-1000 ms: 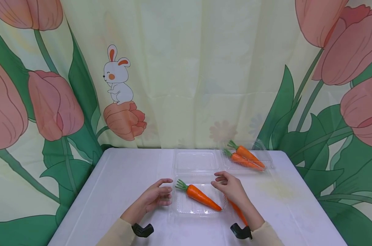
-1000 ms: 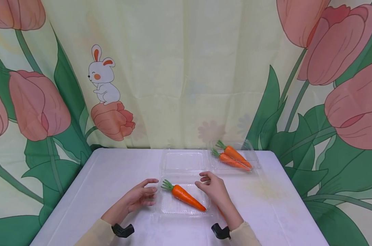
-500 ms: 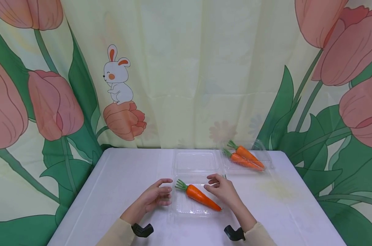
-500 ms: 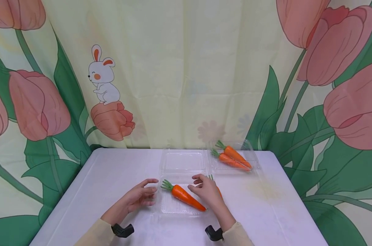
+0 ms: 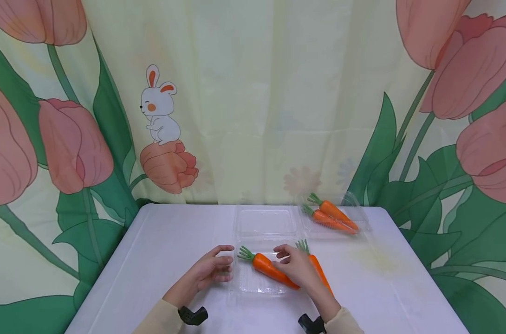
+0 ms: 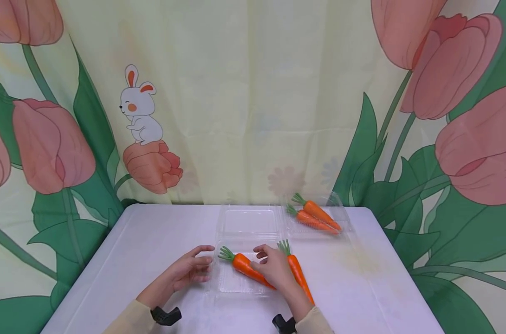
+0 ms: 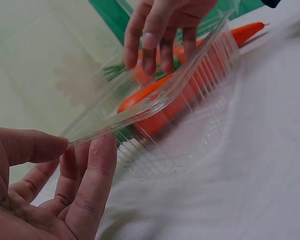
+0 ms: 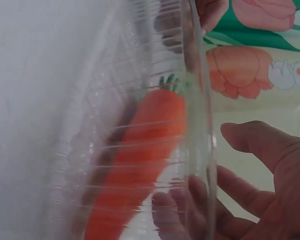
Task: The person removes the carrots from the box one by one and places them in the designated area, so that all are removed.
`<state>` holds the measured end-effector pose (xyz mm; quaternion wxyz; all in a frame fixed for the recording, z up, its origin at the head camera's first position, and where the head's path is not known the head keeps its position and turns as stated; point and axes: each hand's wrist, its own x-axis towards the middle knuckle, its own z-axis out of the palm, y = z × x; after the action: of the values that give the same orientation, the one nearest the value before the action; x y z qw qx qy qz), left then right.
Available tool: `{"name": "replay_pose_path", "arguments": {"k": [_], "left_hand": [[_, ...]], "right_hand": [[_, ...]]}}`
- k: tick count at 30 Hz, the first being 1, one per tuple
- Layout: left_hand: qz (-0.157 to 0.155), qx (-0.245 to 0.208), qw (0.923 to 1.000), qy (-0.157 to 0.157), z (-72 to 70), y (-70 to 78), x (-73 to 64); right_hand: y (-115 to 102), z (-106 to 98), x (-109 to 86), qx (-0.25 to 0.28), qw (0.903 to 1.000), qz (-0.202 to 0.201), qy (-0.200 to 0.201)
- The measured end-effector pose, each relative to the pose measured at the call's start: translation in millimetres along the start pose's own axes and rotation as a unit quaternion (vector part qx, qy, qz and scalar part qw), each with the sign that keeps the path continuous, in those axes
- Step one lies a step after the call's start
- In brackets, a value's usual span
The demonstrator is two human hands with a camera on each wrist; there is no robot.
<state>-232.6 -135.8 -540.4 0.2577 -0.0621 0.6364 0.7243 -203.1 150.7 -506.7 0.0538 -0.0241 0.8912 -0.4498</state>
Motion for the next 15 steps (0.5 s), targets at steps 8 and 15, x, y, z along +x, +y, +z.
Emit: {"name": "replay_pose_path", "arguments": {"k": [8,15], "left_hand": [[0.003,-0.002,1.0,0.0,-0.5,0.2,-0.4],[0.0,-0.006,1.0,0.0,-1.1,-0.6,1.3]], "right_hand": [[2.4,9.2,-0.7,-0.023,0.9996,-0.011,-0.007],[2.9,12.6,-0.4,-0.08,0.9955,-0.009,-0.049]]}}
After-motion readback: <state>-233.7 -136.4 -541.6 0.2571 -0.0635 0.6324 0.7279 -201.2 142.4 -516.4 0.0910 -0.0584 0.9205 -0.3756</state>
